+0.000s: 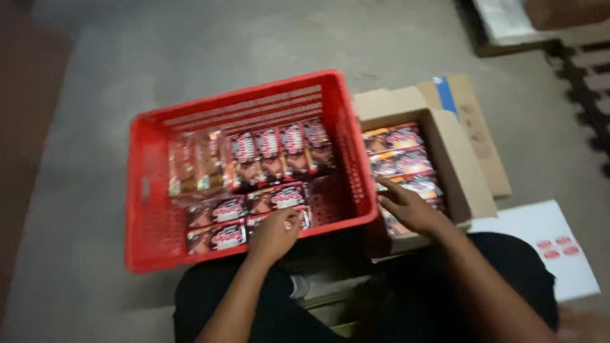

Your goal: The person transfers individually wrapped snack bars from a cardboard box into a red plastic basket. They repeatedly pick up bars from the box and place them into the basket, arranging them in rows.

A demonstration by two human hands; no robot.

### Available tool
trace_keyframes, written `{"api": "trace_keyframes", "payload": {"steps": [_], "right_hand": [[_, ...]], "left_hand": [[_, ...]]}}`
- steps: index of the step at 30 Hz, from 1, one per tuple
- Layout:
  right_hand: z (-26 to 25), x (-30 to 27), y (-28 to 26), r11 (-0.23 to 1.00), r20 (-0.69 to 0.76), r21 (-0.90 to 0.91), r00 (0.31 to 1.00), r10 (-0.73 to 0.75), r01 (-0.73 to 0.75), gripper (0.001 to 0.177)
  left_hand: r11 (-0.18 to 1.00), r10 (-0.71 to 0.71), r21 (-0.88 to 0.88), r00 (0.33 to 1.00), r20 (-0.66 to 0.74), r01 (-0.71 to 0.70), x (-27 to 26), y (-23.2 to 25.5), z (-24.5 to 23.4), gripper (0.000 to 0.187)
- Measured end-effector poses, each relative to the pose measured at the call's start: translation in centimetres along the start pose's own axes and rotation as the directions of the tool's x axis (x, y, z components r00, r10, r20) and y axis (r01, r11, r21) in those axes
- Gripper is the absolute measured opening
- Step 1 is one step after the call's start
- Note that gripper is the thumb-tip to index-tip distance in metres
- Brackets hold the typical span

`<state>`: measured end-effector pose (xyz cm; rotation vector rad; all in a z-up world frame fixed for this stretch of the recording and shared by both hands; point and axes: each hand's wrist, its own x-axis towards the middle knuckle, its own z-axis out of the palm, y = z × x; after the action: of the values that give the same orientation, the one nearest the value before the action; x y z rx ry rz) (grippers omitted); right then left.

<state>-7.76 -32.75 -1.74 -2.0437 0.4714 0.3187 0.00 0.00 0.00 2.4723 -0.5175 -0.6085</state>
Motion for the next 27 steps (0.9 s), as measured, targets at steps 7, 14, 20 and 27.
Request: {"api": "trace_keyframes", "payload": {"steps": [7,14,20,27], "right_hand": [[-6.8,5.9,15.4,0.787,-0.001,-0.599,0.982,-0.187,0.149,0.051],[-5.3,8.3,16.9,0.75,-0.045,-0.655,0.985,-0.164,0.094,0.065],[-3.7,9.4,16.8,0.589,-0.056,-0.808,0.993,-0.105,0.017,0.085],[-2.2,11.3,21.0,0.411,-0.035,-0.91,0.973,-0.23,0.064,0.057]], "left_hand": [[0.984,-0.129,0.133,0.988,0.09,0.116,1.5,1.2,-0.8,0.028],[0.989,-0.1,0.117,0.994,0.049,0.094,1.7,0.4,-0.1,0.023],[0.982,-0.117,0.155,0.993,0.023,0.112,1.6,0.0,0.4,0.024],[0.951,-0.28,0.155,0.958,0.057,0.269,2.4,0.9,0.4,0.026]]}}
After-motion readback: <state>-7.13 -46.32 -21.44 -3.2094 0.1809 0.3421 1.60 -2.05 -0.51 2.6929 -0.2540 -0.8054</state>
